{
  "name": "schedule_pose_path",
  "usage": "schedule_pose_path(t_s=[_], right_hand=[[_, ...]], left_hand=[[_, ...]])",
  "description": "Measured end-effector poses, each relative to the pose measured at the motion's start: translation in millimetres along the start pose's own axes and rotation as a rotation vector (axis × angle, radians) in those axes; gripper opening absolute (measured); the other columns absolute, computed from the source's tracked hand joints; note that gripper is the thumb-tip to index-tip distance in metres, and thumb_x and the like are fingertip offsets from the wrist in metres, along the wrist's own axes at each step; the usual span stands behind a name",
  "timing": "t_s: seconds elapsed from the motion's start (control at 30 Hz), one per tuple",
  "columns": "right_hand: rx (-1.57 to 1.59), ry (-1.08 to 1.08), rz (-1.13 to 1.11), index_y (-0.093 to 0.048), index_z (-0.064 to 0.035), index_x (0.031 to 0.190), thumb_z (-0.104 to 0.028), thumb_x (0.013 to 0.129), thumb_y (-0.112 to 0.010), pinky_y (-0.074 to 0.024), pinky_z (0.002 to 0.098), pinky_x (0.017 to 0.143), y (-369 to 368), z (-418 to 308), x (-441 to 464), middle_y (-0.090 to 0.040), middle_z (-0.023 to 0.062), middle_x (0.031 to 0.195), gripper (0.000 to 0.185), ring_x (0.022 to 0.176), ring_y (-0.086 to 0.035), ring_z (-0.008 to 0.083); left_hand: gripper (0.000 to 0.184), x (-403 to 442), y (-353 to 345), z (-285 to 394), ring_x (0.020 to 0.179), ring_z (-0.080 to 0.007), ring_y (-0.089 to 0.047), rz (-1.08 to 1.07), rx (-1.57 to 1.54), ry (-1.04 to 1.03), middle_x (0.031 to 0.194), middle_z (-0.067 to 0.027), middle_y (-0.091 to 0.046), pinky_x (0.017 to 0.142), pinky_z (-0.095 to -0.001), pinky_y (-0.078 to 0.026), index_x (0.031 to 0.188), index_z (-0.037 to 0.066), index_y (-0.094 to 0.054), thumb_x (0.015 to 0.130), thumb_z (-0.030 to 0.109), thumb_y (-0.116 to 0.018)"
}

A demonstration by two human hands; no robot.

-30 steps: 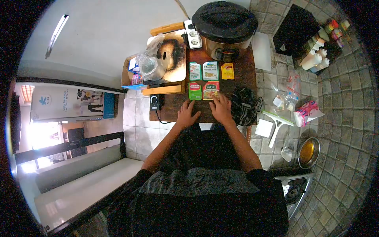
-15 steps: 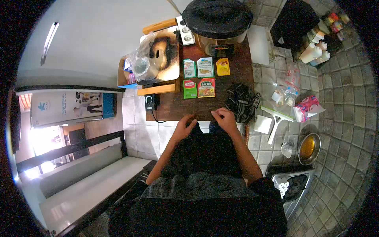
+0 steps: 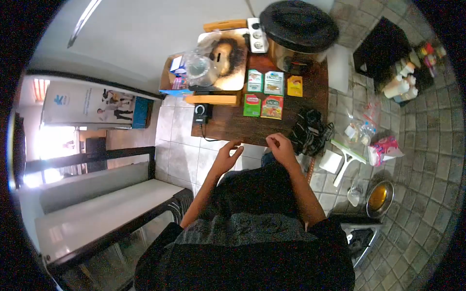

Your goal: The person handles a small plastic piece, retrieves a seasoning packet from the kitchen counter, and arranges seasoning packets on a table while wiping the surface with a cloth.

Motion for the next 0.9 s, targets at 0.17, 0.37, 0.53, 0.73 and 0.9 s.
schedule_pose_path(t_s=[0.17, 0.37, 0.53, 0.73, 0.9], right_hand=[[-0.035, 0.113, -0.108, -0.061, 0.0010, 0.089, -0.018, 0.085, -0.059, -0.0462, 0.0290, 0.061, -33.8, -14.8, 4.8, -0.060, 0.0099, 0.079, 0.019, 0.067, -0.058, 0.0180], [-0.085, 0.142, -0.269, -0.061, 0.0011, 0.086, -0.017, 0.083, -0.060, -0.0459, 0.0284, 0.061, -107.4, -38.4, -18.8, -0.061, 0.0096, 0.076, 0.018, 0.067, -0.059, 0.0169], [-0.099, 0.281, -0.401, -0.061, 0.0004, 0.085, -0.019, 0.083, -0.061, -0.0441, 0.0247, 0.058, -167.0, -76.7, -66.3, -0.058, 0.0073, 0.068, 0.019, 0.062, -0.054, 0.0109], [-0.114, 0.220, -0.640, -0.061, 0.0000, 0.082, -0.021, 0.084, -0.060, -0.0392, 0.0255, 0.053, -223.5, -111.4, -119.1, -0.052, 0.0044, 0.060, 0.021, 0.057, -0.047, 0.0085], [-0.120, 0.214, -0.815, -0.059, 0.0008, 0.086, -0.022, 0.087, -0.057, -0.0389, 0.0250, 0.054, -264.4, -126.6, -148.9, -0.053, 0.0016, 0.063, 0.023, 0.058, -0.046, 0.0078]], left_hand=[[0.037, -45.4, 35.3, -18.2, 0.094, -0.0219, -0.060, 0.219, -0.077, 0.024, 0.104, -0.0132, -0.061, 0.081, -0.0320, -0.046, 0.113, 0.000, -0.054, 0.086, 0.025, -0.058], [0.036, -140.3, 58.6, -61.0, 0.095, -0.0191, -0.058, 0.407, -0.239, 0.141, 0.102, -0.0105, -0.061, 0.081, -0.0325, -0.044, 0.113, 0.001, -0.054, 0.087, 0.025, -0.058], [0.036, -209.6, 65.8, -101.6, 0.092, -0.0173, -0.056, 0.474, -0.386, 0.269, 0.103, -0.0088, -0.060, 0.081, -0.0300, -0.044, 0.115, 0.002, -0.053, 0.088, 0.026, -0.056], [0.036, -276.0, 86.2, -125.3, 0.091, -0.0160, -0.056, 0.624, -0.411, 0.261, 0.102, -0.0087, -0.060, 0.081, -0.0298, -0.044, 0.116, 0.001, -0.053, 0.089, 0.025, -0.055], [0.039, -335.9, 89.4, -148.2, 0.092, -0.0188, -0.058, 0.794, -0.477, 0.279, 0.103, -0.0109, -0.061, 0.078, -0.0318, -0.045, 0.114, 0.001, -0.054, 0.087, 0.028, -0.057]])
Point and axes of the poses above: each hand's wrist, its own x-axis towards the middle knuckle, its own y-axis out of the back of the hand, z = x × y, the point moved 2 cm from there along x, towards the middle knuckle
